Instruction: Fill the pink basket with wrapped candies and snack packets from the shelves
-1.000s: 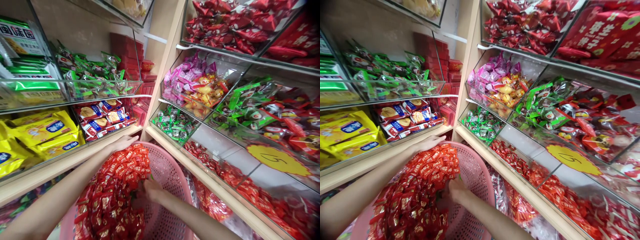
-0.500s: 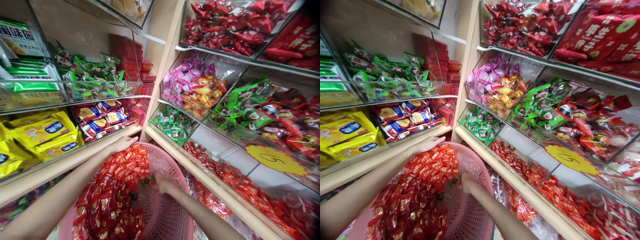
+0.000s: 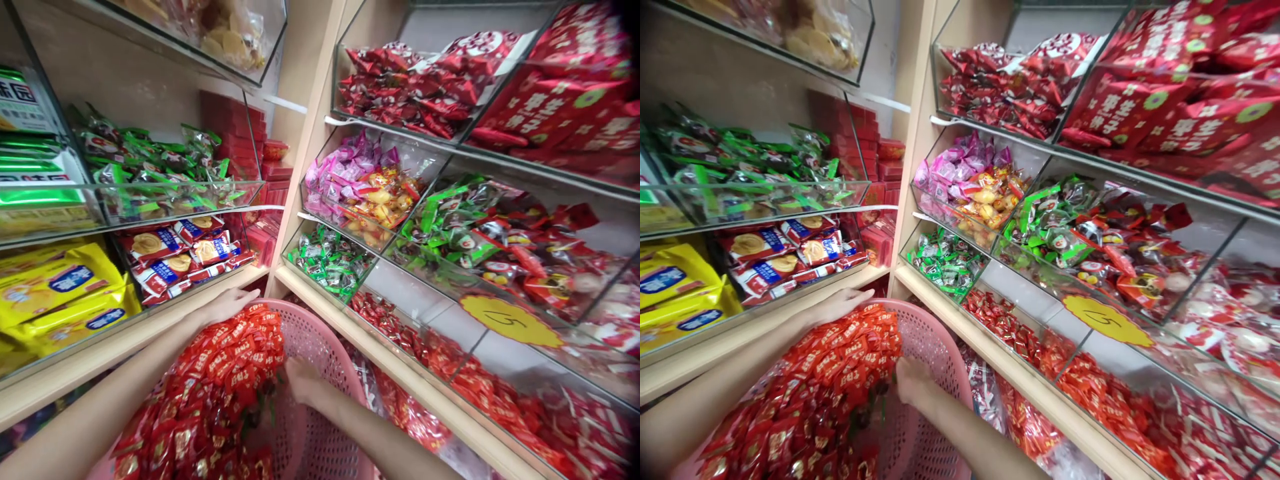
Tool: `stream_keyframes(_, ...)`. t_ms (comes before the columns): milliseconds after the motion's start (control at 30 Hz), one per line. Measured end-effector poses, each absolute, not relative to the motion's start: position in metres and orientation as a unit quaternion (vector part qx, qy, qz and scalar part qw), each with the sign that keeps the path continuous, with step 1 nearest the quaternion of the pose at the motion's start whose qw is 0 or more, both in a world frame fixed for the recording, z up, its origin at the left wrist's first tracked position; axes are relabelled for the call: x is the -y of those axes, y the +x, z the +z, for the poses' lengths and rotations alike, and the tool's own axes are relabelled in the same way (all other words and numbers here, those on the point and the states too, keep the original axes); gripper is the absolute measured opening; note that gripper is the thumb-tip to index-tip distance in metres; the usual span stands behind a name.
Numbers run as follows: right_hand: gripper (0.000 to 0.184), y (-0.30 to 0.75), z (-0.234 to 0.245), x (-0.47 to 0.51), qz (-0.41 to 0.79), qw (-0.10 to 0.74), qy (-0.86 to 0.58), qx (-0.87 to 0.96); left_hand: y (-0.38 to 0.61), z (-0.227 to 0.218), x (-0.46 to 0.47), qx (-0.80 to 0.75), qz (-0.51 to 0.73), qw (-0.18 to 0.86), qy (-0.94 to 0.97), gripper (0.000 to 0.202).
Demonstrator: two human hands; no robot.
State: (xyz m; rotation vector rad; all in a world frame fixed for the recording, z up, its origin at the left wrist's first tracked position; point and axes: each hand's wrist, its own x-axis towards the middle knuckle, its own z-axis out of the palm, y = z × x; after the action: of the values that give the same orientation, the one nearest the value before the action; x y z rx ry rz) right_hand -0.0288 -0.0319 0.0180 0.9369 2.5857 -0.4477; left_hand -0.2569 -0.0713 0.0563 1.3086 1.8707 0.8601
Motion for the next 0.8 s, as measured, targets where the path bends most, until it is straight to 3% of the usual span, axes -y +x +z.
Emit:
stream_keyframes(100, 0.022, -0.024, 0.058, 0.017, -0.13, 0.144, 0.331, -0.923, -0.255, 0.058, 0.071, -0.724, 0.337, 0.347, 0.492, 0.061)
stream_keyframes(333, 0.016, -0.024, 0.151, -0.036, 0.13, -0.102, 0.405, -0.899, -0.252, 0.059, 0.07, -0.73, 0.337, 0.34, 0.487, 0.061)
stream_keyframes(633, 0.014, -0.04, 0.135, -0.053, 0.206, -0.136, 0.452, -0.857, -0.255, 0.054, 0.069, -0.723, 0.328, 0.343, 0.501, 0.062)
stream_keyframes(800, 0.019, -0.036, 0.142, -0.057, 0.153, -0.161, 0.469, -0.855, -0.254, 0.055, 0.069, -0.732, 0.319, 0.332, 0.502, 0.063)
